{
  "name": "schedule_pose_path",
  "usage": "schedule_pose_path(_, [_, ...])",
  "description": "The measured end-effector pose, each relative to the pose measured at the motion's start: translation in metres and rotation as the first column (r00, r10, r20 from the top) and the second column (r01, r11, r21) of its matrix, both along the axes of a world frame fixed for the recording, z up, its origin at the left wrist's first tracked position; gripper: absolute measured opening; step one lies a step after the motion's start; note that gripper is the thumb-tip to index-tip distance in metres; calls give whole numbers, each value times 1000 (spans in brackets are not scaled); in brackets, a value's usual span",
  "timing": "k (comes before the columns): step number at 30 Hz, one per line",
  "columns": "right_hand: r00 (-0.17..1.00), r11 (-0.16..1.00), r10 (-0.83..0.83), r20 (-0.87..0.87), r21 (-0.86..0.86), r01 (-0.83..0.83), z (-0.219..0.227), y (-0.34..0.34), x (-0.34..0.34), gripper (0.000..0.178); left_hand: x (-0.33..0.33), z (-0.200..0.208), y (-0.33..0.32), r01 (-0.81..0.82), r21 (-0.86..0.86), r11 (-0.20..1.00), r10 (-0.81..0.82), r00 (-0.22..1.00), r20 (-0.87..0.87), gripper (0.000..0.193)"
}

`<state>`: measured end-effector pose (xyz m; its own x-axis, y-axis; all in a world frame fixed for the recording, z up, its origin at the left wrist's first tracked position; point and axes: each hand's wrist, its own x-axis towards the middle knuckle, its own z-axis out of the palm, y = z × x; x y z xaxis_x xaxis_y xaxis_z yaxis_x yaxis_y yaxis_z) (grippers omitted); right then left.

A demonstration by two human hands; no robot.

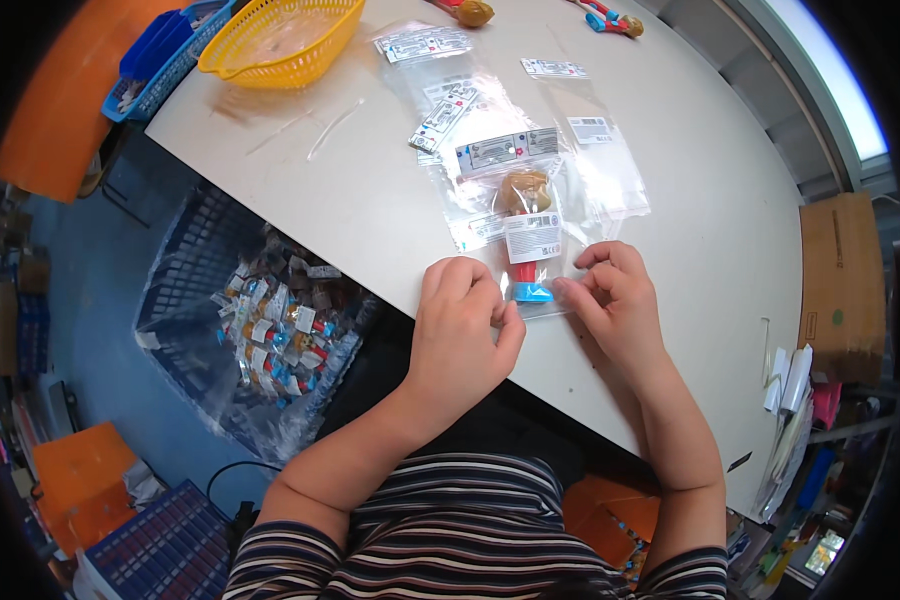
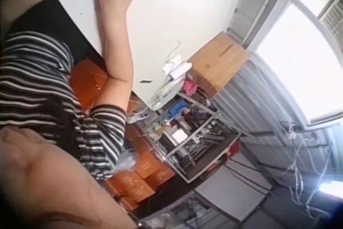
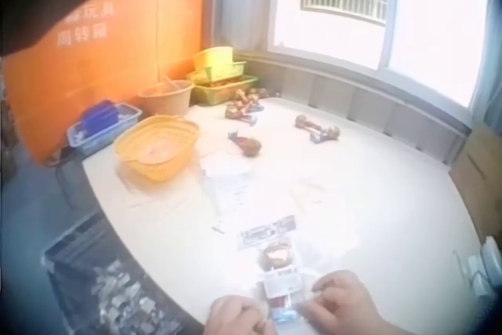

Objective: Packaging small toy figurines into plastic bags and preparing them for shipment.

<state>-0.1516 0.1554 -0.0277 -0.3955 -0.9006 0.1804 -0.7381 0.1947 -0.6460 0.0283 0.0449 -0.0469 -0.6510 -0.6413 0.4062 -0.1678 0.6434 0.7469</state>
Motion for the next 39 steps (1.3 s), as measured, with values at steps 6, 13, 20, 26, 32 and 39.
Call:
schedule_pose_path(6, [934, 968, -248, 259, 107, 227, 15, 2, 5, 21, 3, 2, -5, -44, 83, 996, 44, 999, 5, 20])
schedule_pose_path(13, [925, 982, -188, 330, 92, 167, 19, 5, 13, 33, -13, 11, 1, -19, 250, 968, 36, 997, -64, 58])
schedule_pose_path(20, [627, 976, -193, 755, 82, 202, 16, 4, 16, 48, -31, 12, 6, 89, 566, 820, -73, 996, -50, 69])
schedule_pose_path(26, [512, 966, -200, 835, 79, 248, 16, -2, 13, 48, -29, 5, 6, 221, 706, 673, 22, 948, -317, 69])
schedule_pose_path(32, [515, 970, -222, 828, 134, 203, 13, 6, 5, 49, -27, 1, 6, 319, 759, 568, 32, 913, -407, 74])
schedule_pose_path(39, [563, 981, -184, 806, 112, 160, 24, 5, 24, 40, -23, 4, 6, 396, 841, 368, 33, 899, -437, 84])
